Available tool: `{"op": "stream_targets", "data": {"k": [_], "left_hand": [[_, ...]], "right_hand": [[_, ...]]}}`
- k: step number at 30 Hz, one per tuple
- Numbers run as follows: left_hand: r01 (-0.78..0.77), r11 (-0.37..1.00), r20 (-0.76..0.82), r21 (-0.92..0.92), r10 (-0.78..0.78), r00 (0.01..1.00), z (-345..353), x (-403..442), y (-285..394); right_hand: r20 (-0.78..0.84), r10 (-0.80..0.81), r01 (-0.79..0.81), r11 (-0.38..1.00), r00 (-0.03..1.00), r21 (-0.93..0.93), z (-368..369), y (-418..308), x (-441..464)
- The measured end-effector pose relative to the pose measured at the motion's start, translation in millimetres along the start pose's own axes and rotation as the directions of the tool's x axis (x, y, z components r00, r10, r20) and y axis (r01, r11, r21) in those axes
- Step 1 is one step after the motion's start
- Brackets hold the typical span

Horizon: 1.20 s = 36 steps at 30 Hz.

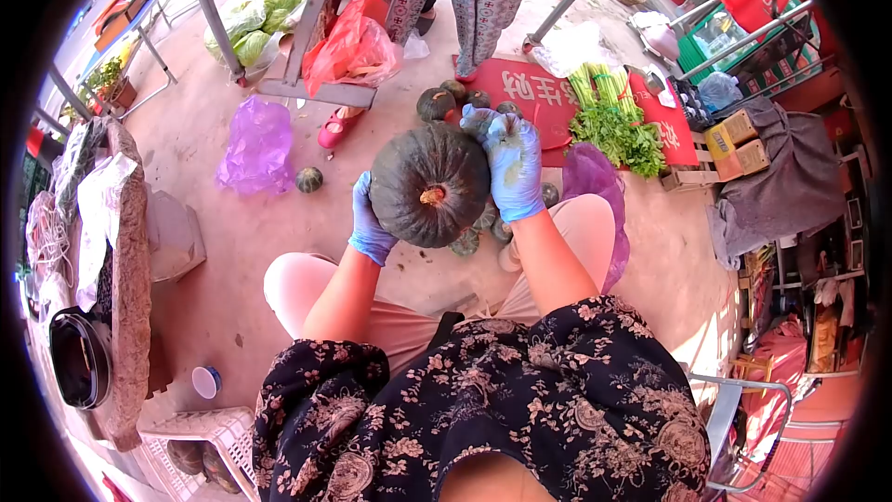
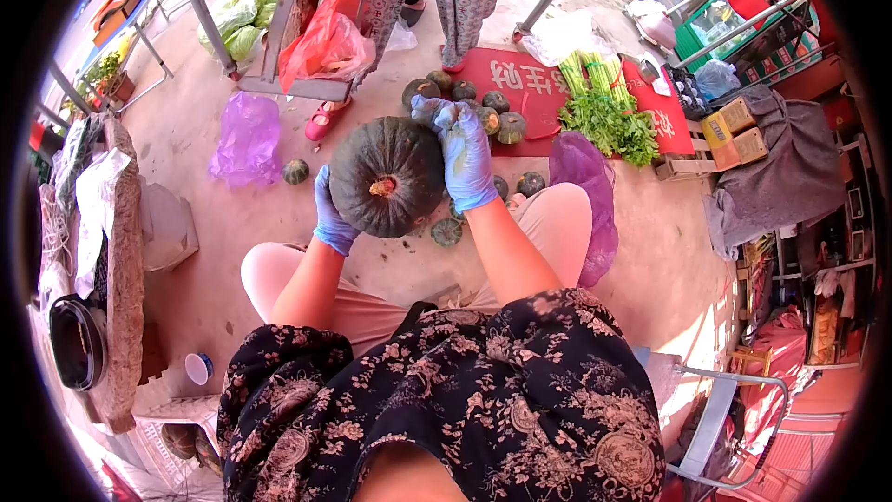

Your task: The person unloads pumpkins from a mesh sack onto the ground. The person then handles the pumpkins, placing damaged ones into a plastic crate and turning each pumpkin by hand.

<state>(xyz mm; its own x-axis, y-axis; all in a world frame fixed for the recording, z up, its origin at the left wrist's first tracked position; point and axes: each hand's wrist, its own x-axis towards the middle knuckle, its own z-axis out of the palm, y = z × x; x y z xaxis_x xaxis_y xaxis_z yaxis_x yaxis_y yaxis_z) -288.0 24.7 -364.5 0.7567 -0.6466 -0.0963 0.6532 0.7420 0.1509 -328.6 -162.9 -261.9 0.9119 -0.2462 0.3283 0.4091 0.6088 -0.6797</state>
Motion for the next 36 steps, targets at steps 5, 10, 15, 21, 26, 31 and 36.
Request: {"op": "stream_targets", "data": {"k": [5,10,15,21,26,31,36], "left_hand": [[0.027,0.999,0.028,-0.018,-0.027,0.999,6,6,-39],[0.166,0.985,0.104,-0.053,-0.160,0.982,2,22,-67],[0.242,0.970,0.101,-0.033,-0.238,0.966,-2,50,-95],[0.192,0.976,0.021,0.103,-0.195,0.981,1,81,-136],[0.100,0.952,0.047,0.290,-0.119,0.992,7,99,-149],[-0.069,0.714,0.039,0.697,0.059,0.997,-10,112,-139],[-0.111,0.919,-0.077,0.378,0.151,0.986,0,116,-141]], "right_hand": [[-0.270,0.090,-0.072,0.994,0.959,0.078,-33,-25,-7],[-0.408,0.165,-0.085,0.975,0.898,0.207,-74,-46,-16],[-0.544,0.165,-0.023,0.966,0.822,0.257,-117,-56,-25],[-0.541,0.129,0.041,0.956,0.831,0.291,-161,-69,-22],[-0.540,0.246,0.086,0.852,0.805,0.517,-187,-80,-21],[-0.797,0.318,-0.453,0.889,0.513,0.063,-285,-3,-53],[-0.676,0.385,-0.705,-0.086,0.629,-0.704,-292,65,-110]]}}
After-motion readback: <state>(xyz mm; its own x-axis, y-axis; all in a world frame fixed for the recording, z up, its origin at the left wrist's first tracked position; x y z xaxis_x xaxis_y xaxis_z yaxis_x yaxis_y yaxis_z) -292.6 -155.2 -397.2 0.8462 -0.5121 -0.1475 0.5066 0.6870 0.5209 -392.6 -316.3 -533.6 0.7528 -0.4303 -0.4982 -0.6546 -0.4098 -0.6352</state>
